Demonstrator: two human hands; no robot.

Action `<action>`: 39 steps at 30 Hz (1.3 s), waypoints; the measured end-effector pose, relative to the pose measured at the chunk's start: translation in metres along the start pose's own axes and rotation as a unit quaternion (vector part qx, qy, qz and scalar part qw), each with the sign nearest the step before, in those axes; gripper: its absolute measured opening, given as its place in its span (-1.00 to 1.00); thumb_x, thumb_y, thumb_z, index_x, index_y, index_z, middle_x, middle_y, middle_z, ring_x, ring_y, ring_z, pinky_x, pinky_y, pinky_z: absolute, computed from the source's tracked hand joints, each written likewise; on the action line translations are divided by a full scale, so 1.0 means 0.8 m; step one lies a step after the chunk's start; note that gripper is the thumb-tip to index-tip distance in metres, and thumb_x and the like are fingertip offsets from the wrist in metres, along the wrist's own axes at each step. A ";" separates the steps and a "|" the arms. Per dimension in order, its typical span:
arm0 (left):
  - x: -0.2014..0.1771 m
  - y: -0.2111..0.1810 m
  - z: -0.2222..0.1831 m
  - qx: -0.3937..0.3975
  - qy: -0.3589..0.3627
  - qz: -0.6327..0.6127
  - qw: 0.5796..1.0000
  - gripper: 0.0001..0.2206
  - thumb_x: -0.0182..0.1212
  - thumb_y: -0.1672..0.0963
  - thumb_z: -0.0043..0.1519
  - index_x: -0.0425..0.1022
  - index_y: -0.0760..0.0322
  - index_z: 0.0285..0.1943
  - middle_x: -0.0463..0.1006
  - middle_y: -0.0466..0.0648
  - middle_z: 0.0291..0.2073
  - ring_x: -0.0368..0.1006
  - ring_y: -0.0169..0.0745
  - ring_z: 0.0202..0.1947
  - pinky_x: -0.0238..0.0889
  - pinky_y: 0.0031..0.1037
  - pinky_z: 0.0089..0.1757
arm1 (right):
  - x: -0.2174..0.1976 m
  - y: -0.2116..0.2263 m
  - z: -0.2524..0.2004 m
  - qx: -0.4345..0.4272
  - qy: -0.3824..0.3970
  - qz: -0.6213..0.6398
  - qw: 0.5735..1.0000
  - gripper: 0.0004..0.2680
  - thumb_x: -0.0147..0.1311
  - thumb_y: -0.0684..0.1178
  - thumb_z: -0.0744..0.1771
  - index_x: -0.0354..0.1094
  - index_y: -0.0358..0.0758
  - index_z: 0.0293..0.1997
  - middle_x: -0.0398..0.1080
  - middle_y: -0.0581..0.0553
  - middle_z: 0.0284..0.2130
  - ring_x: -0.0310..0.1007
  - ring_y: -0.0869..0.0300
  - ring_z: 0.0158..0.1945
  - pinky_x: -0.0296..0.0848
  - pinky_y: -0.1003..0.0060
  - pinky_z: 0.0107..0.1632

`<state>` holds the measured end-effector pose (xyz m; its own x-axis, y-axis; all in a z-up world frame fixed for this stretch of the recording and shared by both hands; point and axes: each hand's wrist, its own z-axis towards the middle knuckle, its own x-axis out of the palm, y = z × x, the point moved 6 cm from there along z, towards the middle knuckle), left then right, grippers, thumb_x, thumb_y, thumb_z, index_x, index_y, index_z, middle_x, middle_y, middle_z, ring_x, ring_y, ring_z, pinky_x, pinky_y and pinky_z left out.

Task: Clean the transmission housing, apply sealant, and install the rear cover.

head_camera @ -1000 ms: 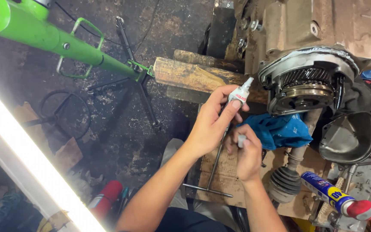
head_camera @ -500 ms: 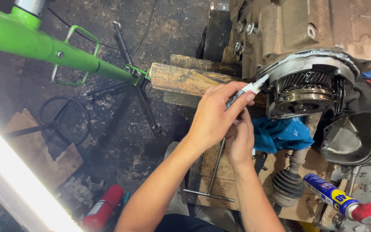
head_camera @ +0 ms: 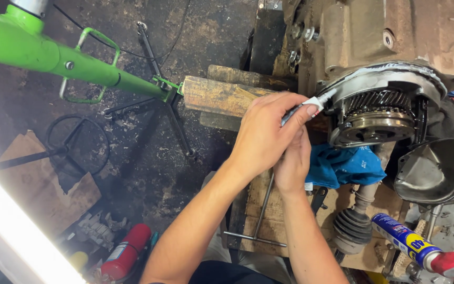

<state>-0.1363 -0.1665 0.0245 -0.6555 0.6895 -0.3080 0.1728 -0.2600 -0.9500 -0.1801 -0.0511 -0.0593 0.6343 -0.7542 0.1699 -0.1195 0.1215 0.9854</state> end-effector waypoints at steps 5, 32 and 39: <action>-0.002 -0.002 0.000 -0.052 0.033 -0.017 0.998 -0.65 0.04 -0.08 0.57 0.68 0.08 0.16 0.78 0.09 -0.09 0.70 0.34 0.12 0.52 0.09 0.14 | 0.003 0.011 0.014 -0.028 0.018 -0.070 0.997 -0.68 -0.24 0.08 0.61 0.43 -0.35 0.26 0.54 -0.24 0.01 0.51 0.13 0.14 0.57 0.09 0.17; 0.018 -0.011 0.011 -0.029 0.083 0.085 0.992 -0.58 -0.20 -0.09 0.57 0.48 0.19 -0.03 0.62 0.16 -0.26 0.65 0.56 -0.06 0.53 0.27 -0.13 | -0.007 -0.018 0.010 -0.020 -0.045 -0.042 0.998 -0.65 -0.20 0.20 0.61 0.32 -0.15 0.53 0.43 -0.04 0.27 0.39 0.26 0.32 0.48 0.10 0.43; 0.018 -0.011 0.012 -0.024 0.084 0.097 0.991 -0.60 -0.22 -0.10 0.58 0.45 0.15 -0.03 0.60 0.13 -0.27 0.65 0.53 -0.07 0.53 0.24 -0.14 | -0.005 -0.014 0.012 -0.017 -0.041 -0.044 0.998 -0.65 -0.19 0.19 0.61 0.32 -0.15 0.52 0.43 -0.04 0.26 0.39 0.26 0.32 0.48 0.10 0.43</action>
<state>-0.1544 -0.1612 0.0290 -0.4759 0.7335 -0.4852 0.3201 -0.3694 -0.8724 -0.1881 -0.0557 -0.0713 0.5772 -0.8125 0.0821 -0.0392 0.0729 0.9966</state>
